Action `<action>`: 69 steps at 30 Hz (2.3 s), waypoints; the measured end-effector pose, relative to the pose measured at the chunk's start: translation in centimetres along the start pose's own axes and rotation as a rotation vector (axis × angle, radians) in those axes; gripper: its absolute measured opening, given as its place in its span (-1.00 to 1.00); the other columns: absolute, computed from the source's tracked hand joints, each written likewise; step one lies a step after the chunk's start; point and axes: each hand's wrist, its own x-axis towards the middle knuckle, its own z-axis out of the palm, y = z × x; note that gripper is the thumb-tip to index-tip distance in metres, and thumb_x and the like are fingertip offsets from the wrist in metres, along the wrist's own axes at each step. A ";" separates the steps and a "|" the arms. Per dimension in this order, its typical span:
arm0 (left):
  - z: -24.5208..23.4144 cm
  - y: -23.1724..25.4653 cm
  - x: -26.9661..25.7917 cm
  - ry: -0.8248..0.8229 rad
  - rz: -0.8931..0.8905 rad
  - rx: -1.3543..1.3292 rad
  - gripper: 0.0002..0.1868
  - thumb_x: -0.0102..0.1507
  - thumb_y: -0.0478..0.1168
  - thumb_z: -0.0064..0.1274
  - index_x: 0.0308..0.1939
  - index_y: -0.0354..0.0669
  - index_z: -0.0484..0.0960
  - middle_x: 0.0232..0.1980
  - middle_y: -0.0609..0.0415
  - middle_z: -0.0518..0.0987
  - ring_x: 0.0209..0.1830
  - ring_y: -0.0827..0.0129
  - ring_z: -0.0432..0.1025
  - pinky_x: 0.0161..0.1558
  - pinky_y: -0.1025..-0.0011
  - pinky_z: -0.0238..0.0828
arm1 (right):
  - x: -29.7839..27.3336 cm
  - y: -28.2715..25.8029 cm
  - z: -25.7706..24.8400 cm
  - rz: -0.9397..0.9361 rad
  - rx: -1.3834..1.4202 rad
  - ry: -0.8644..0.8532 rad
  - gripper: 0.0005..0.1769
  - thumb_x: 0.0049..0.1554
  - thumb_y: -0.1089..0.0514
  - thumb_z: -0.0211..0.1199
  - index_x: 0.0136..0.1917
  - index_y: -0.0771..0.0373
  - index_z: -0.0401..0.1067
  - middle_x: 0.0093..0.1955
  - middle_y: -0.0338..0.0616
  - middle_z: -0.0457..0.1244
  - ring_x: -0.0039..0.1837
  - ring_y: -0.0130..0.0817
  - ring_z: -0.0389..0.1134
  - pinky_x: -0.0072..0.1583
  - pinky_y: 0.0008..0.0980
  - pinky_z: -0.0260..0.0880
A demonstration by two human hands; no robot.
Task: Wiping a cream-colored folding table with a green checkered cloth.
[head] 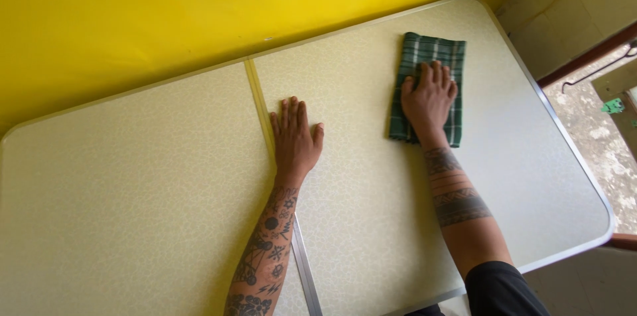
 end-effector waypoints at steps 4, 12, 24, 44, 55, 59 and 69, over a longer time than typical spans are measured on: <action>0.1 -0.4 -0.2 0.042 -0.018 -0.037 -0.32 0.40 0.05 -0.14 0.46 -0.39 0.28 0.58 -0.25 0.19 0.65 -0.08 -0.06 0.56 -0.13 -0.34 | -1.0 -6.0 1.9 -0.110 0.049 -0.020 -0.37 0.29 -0.14 0.02 0.48 0.28 0.29 0.60 0.14 0.07 0.63 0.10 -0.05 0.54 0.18 -0.17; 0.2 -1.3 -0.3 0.057 -0.023 -0.140 -0.50 0.39 -0.22 -0.20 0.42 -0.30 0.35 0.58 -0.13 0.26 0.66 0.08 0.00 0.60 -0.04 -0.29 | -4.4 -12.4 1.7 -0.316 0.148 -0.089 -0.38 0.28 -0.14 0.10 0.47 0.25 0.33 0.58 0.14 0.10 0.62 0.08 -0.01 0.55 0.10 -0.15; 0.5 -1.6 -0.4 0.037 0.051 -0.224 -0.45 0.37 -0.08 -0.05 0.38 -0.29 0.39 0.54 -0.18 0.30 0.64 0.02 0.03 0.59 -0.07 -0.26 | -1.8 -5.0 -0.7 -0.327 0.293 -0.160 -0.39 0.23 -0.18 0.24 0.45 0.11 0.39 0.59 -0.05 0.13 0.65 -0.07 -0.01 0.57 0.02 -0.10; 0.7 -1.1 -0.6 0.056 0.026 -0.140 -0.43 0.39 -0.07 -0.10 0.41 -0.33 0.36 0.56 -0.22 0.26 0.64 -0.01 0.01 0.58 -0.08 -0.28 | -0.8 8.2 -0.8 0.195 -0.011 0.024 -0.40 0.29 -0.14 0.04 0.48 0.21 0.28 0.62 0.08 0.03 0.65 0.05 -0.10 0.55 0.17 -0.22; 0.5 -1.5 -0.2 0.128 -0.041 -0.230 -0.46 0.39 -0.21 -0.14 0.44 -0.37 0.33 0.54 -0.25 0.30 0.63 -0.02 0.07 0.57 -0.05 -0.15 | -6.0 -9.5 -0.1 -0.117 0.095 -0.059 -0.40 0.25 -0.14 0.07 0.45 0.20 0.30 0.59 0.09 0.07 0.64 0.08 -0.05 0.55 0.18 -0.18; -0.8 -3.0 0.1 0.328 -0.106 -0.431 -0.50 0.39 -0.20 -0.07 0.39 -0.33 0.37 0.51 -0.25 0.36 0.62 -0.10 0.12 0.56 0.04 0.06 | -7.8 -11.1 -1.4 -0.304 0.163 -0.138 -0.39 0.25 -0.14 0.12 0.46 0.18 0.31 0.59 0.05 0.09 0.64 0.02 -0.03 0.56 0.08 -0.15; -6.6 -15.7 -7.1 0.125 -0.120 -0.041 -0.36 0.45 0.09 -0.13 0.39 -0.40 0.35 0.59 -0.36 0.19 0.66 -0.14 -0.02 0.53 -0.20 -0.13 | -8.7 -9.1 -2.4 -0.453 0.235 -0.222 -0.33 0.23 -0.21 0.20 0.49 0.14 0.32 0.62 0.06 0.08 0.65 0.00 -0.01 0.55 0.08 -0.10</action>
